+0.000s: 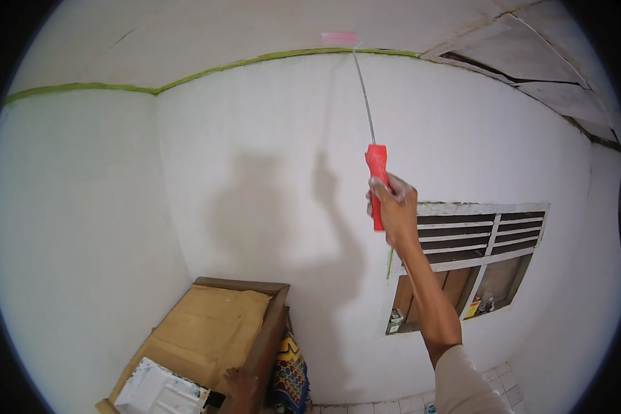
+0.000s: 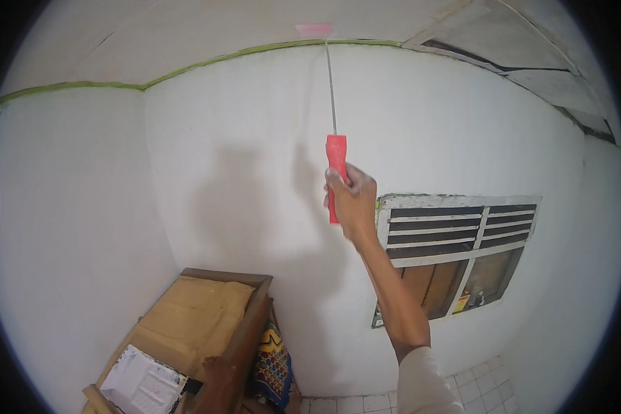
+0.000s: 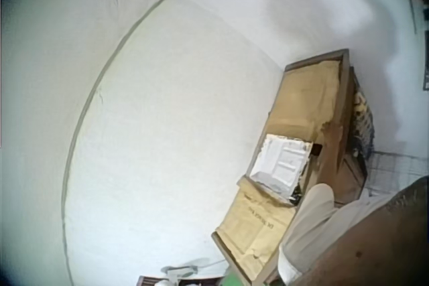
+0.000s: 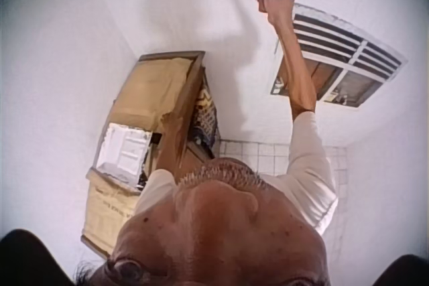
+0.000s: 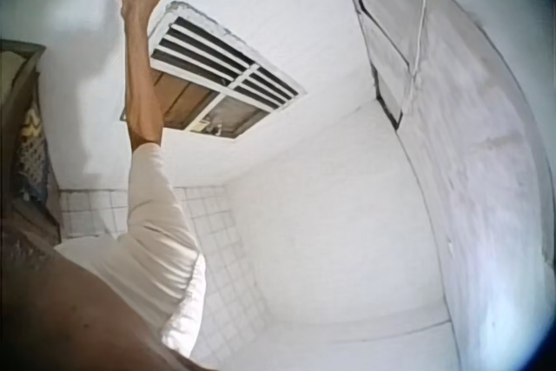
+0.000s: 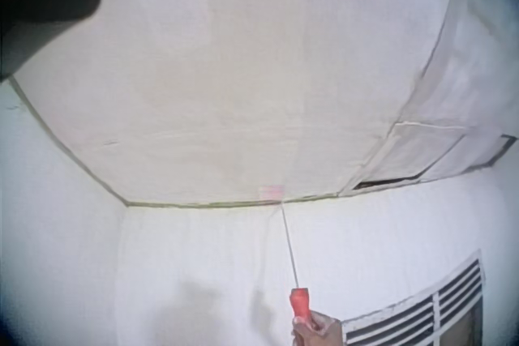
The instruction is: The person uses a roller to apply paint to a ceiling, dipping the roller into a tray on top of a wardrobe between applications.
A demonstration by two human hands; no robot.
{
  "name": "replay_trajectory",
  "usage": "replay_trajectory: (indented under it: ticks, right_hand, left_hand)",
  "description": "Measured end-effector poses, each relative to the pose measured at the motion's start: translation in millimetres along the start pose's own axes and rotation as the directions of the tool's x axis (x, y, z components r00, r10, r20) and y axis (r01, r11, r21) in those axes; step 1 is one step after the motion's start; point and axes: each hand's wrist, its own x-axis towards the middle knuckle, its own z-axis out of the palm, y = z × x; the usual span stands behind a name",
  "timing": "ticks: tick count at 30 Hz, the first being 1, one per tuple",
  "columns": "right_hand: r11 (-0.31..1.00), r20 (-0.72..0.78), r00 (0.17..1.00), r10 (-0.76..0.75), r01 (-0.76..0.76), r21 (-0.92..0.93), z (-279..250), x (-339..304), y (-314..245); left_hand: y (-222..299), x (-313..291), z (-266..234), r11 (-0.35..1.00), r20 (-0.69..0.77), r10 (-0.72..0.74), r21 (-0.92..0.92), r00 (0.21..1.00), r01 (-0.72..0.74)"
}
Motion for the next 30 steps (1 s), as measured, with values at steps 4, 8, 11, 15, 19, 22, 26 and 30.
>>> replay_trajectory:
  ticks: [4,8,11,15,19,22,26,30]
  right_hand:
    - [0.999,0.010,1.000,-0.028,0.029,-0.044,-11,-72,-18]
    - [0.996,-0.056,0.998,-0.029,0.024,-0.082,-11,-104,-26]
    - [0.995,-0.052,0.999,-0.015,0.010,-0.095,-8,-84,-29]
    - [1.000,-0.026,1.000,0.001,-0.001,-0.011,1,-13,-6]
    - [1.000,-0.058,0.998,0.016,-0.015,0.020,2,4,-4]
    - [1.000,-0.027,1.000,-0.011,0.010,-0.016,-4,-36,-24]
    - [0.995,-0.022,1.000,-0.020,0.017,-0.099,-19,-115,-47]
    - [0.989,-0.092,0.988,-0.124,0.116,-0.090,-34,-176,-59]
  left_hand:
    - [-7,-6,5,0.995,-0.070,-0.009,0.097,0.998,0.016]
    - [-13,-3,10,0.999,-0.015,0.009,0.043,1.000,-0.008]
    - [-8,-4,3,0.999,-0.018,0.008,0.048,1.000,-0.007]
    - [-9,0,15,0.997,-0.062,0.048,0.068,0.997,-0.044]
    - [-1,2,10,0.999,-0.033,0.024,0.030,0.999,-0.023]
    - [-7,2,17,1.000,-0.061,0.006,0.028,0.998,-0.004]
    - [-7,-3,10,0.999,-0.022,-0.035,0.006,0.999,0.036]
    - [-10,1,11,1.000,0.029,-0.013,-0.023,1.000,0.014]
